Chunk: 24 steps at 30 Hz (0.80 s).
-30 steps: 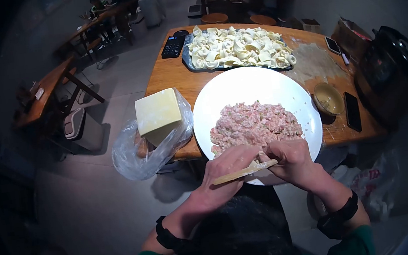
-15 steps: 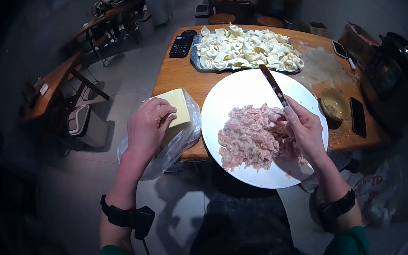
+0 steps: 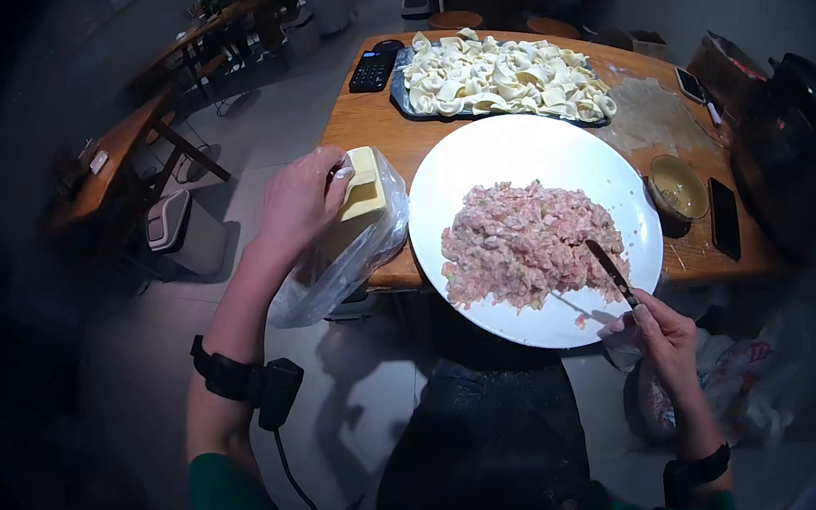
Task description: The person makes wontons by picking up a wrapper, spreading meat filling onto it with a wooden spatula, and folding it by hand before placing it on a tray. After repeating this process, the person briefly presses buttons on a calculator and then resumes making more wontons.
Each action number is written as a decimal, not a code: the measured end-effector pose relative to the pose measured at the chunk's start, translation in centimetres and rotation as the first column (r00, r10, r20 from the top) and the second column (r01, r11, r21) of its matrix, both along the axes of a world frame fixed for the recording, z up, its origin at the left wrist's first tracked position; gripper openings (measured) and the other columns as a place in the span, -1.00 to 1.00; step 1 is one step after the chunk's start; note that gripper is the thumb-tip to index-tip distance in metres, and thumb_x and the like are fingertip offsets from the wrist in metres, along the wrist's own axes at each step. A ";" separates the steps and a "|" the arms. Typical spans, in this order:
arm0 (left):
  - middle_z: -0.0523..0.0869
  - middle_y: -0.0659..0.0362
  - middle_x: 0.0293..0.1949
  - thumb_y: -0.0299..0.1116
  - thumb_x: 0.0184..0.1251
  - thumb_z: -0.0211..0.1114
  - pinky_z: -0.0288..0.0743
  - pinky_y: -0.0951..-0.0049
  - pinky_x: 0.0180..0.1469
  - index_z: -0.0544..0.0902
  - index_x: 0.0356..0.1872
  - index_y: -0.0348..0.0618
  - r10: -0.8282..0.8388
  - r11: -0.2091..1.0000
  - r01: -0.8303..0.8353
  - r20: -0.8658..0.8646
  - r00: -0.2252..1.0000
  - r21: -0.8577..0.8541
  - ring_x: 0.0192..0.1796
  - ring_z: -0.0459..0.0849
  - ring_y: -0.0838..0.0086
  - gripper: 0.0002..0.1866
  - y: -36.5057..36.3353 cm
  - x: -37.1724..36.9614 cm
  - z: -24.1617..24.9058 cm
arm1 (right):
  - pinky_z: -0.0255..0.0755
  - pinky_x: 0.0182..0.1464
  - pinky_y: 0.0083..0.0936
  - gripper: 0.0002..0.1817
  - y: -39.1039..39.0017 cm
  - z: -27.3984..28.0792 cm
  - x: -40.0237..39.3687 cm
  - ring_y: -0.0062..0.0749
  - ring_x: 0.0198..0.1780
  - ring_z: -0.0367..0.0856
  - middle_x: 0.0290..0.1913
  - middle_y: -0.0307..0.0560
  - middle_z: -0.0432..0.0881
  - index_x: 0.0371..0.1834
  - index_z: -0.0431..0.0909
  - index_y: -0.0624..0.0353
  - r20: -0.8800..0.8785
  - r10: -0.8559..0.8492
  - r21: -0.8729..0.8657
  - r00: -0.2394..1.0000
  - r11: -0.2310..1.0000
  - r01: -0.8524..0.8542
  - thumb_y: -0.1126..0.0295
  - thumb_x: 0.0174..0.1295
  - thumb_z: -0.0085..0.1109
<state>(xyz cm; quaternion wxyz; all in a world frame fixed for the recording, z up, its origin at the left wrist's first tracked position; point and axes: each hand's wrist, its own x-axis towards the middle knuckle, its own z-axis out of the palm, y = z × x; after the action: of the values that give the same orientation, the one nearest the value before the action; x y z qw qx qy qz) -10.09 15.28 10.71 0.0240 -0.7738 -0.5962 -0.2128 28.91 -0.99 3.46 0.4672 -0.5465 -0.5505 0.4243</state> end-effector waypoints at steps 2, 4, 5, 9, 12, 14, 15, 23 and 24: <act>0.61 -0.01 -0.31 -0.32 0.21 0.11 0.44 0.23 -0.19 0.52 -0.26 -0.17 -0.084 0.996 0.086 -0.063 0.994 0.030 -0.20 0.59 0.12 -0.83 0.1 0.0 0.2 | 0.12 -0.53 -0.84 -0.67 -0.6 -0.2 0.2 -0.84 -0.56 0.24 -0.41 -0.18 0.64 0.14 0.44 0.31 -0.056 -0.002 0.004 0.998 1.000 0.002 0.43 0.35 -0.04; 0.61 0.03 -0.35 -0.34 0.24 0.10 0.44 0.31 -0.22 0.53 -0.24 -0.16 -0.056 0.996 0.053 0.045 0.997 0.065 -0.27 0.60 0.20 -0.84 0.9 -0.9 -0.7 | 0.12 -0.52 -0.84 -0.68 -0.9 -0.4 0.2 -0.84 -0.56 0.24 -0.41 -0.19 0.64 0.11 0.45 0.32 -0.048 0.002 0.007 0.999 1.000 -0.002 0.42 0.35 -0.03; 0.62 0.06 -0.40 -0.36 0.27 0.08 0.44 0.38 -0.25 0.54 -0.23 -0.16 -0.063 0.993 0.045 0.165 0.984 0.106 -0.34 0.61 0.28 -0.86 1.5 -1.4 -1.2 | 0.11 -0.52 -0.84 -0.68 -1.0 -0.4 0.3 -0.85 -0.56 0.24 -0.42 -0.19 0.64 0.11 0.45 0.32 -0.023 -0.008 0.023 1.000 1.000 0.009 0.42 0.35 -0.04; 0.61 0.21 -0.30 -0.40 0.39 -0.10 0.50 0.42 -0.25 0.51 -0.17 -0.18 0.147 0.987 0.025 0.950 0.277 -0.160 -0.23 0.62 0.46 -0.80 3.5 -3.8 -0.7 | 0.14 -0.51 -0.85 -0.68 -1.2 0.0 0.2 -0.84 -0.56 0.27 -0.42 -0.20 0.64 0.13 0.45 0.31 -0.007 -0.032 0.009 0.999 0.999 0.032 0.46 0.35 -0.06; 0.59 0.03 -0.06 -0.28 0.44 -0.11 0.54 0.38 0.01 0.46 -0.02 -0.27 0.081 0.989 0.149 0.919 -0.386 -0.024 -0.09 0.63 0.33 -0.69 4.4 -5.9 -1.4 | 0.19 -0.48 -0.84 -0.68 -1.0 -1.1 0.3 -0.83 -0.53 0.31 -0.41 -0.20 0.64 0.13 0.46 0.29 0.073 -0.033 0.071 0.997 0.997 0.028 0.52 0.32 -0.05; 0.55 -0.07 0.04 -0.16 0.46 -0.11 0.45 0.27 0.15 0.43 0.03 -0.36 0.072 0.997 0.055 0.838 -0.540 -0.050 0.08 0.56 0.28 -0.58 0.8 -2.9 1.0 | 0.34 -0.42 -0.74 -0.66 -1.5 0.1 0.7 -0.70 -0.47 0.49 -0.40 -0.14 0.65 0.09 0.50 0.22 0.280 -0.009 0.148 0.960 0.988 -0.034 0.62 0.24 0.02; 0.53 -0.07 0.07 -0.19 0.46 -0.11 0.44 0.23 0.18 0.41 0.06 -0.35 0.136 0.979 0.201 0.810 -0.571 -0.023 0.10 0.55 0.26 -0.59 -0.6 -2.6 1.0 | 0.39 -0.39 -0.67 -0.64 -1.4 0.5 0.8 -0.58 -0.43 0.56 -0.40 -0.10 0.65 0.06 0.53 0.20 0.423 -0.024 0.258 0.906 0.961 -0.095 0.64 0.18 0.06; 0.52 0.01 0.10 -0.35 0.41 0.03 0.41 0.21 0.23 0.39 0.12 -0.28 0.300 0.873 0.487 0.806 -0.510 -0.017 0.15 0.51 0.26 -0.66 -7.2 -0.8 -3.6 | 0.45 -0.38 -0.47 -0.56 -2.7 2.2 3.1 -0.27 -0.39 0.63 -0.39 -0.04 0.63 -0.02 0.56 0.12 0.770 -0.173 0.369 0.615 0.906 -0.207 0.71 -0.02 0.13; 0.54 0.03 0.08 -0.35 0.40 0.04 0.41 0.24 0.23 0.41 0.09 -0.28 0.263 0.917 0.392 0.851 -0.455 -0.074 0.14 0.53 0.29 -0.68 -6.7 -2.0 -3.0 | 0.45 -0.37 -0.51 -0.57 -2.6 2.1 2.9 -0.30 -0.39 0.63 -0.40 -0.03 0.63 -0.02 0.57 0.15 0.742 -0.168 0.368 0.649 0.912 -0.184 0.73 -0.02 0.12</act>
<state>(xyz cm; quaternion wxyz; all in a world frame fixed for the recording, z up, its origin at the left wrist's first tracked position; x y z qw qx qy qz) -12.13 8.57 7.75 -0.6583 -0.2388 -0.2993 -0.6481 31.82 -3.58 5.52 0.2951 -0.5597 -0.7737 0.0325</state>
